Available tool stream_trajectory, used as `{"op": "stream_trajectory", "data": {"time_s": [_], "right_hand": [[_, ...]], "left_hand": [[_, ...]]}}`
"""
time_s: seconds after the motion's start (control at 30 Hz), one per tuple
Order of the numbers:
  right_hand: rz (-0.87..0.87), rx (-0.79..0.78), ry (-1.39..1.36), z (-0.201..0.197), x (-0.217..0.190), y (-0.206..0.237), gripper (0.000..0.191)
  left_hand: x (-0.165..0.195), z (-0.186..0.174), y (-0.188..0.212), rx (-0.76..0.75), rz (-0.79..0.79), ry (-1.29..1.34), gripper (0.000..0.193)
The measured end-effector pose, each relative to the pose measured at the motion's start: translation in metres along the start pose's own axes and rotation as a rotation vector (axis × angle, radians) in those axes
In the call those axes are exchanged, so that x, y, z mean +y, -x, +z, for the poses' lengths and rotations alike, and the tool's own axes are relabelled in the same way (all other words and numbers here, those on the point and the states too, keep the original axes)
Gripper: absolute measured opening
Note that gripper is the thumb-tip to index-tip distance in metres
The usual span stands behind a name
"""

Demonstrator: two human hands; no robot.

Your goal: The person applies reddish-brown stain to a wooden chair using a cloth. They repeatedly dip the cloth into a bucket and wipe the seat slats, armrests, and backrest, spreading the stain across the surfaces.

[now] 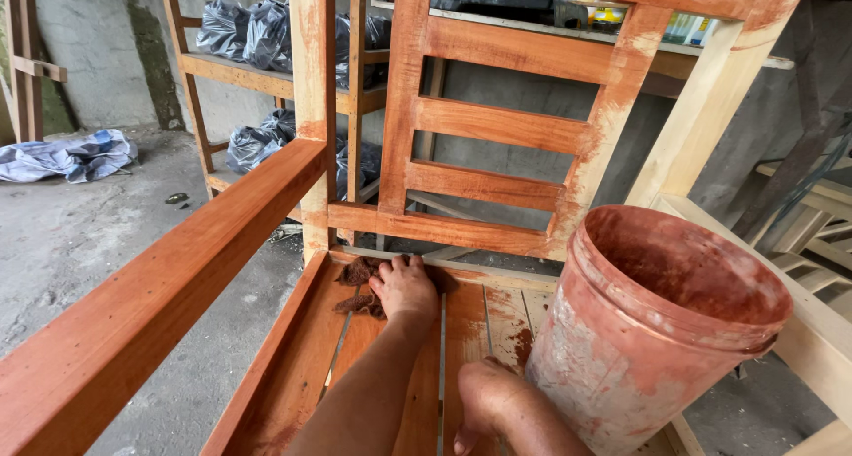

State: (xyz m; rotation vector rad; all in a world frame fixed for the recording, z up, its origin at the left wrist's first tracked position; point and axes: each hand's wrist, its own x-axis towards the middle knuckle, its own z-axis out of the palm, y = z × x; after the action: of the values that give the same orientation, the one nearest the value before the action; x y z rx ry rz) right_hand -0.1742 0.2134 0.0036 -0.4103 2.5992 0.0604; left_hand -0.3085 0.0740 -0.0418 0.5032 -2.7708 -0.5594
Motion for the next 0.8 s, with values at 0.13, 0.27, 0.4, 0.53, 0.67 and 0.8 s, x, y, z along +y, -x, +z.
{"op": "stream_trajectory", "data": {"time_s": [0.13, 0.27, 0.4, 0.53, 0.67, 0.8], "right_hand": [[0.002, 0.003, -0.002, 0.001, -0.003, -0.002, 0.085], [0.004, 0.011, -0.008, 0.004, -0.006, -0.004, 0.085], [0.004, 0.022, -0.016, 0.006, -0.006, -0.007, 0.085], [-0.008, 0.050, -0.039, 0.011, 0.001, -0.006, 0.085], [-0.044, 0.114, -0.060, 0.017, 0.010, 0.001, 0.085], [-0.042, 0.166, -0.109, 0.021, 0.014, 0.012, 0.089]], "left_hand": [[-0.001, -0.001, 0.006, 0.023, 0.027, -0.027, 0.037], [0.000, -0.001, 0.011, 0.010, 0.052, -0.002, 0.033], [-0.025, -0.010, 0.001, -0.040, 0.221, -0.036, 0.042], [-0.074, -0.029, -0.022, -0.111, 0.333, -0.071, 0.040], [-0.090, -0.027, -0.019, 0.129, 0.218, 0.020, 0.032], [-0.062, -0.018, -0.005, 0.119, 0.081, 0.137, 0.033]]}}
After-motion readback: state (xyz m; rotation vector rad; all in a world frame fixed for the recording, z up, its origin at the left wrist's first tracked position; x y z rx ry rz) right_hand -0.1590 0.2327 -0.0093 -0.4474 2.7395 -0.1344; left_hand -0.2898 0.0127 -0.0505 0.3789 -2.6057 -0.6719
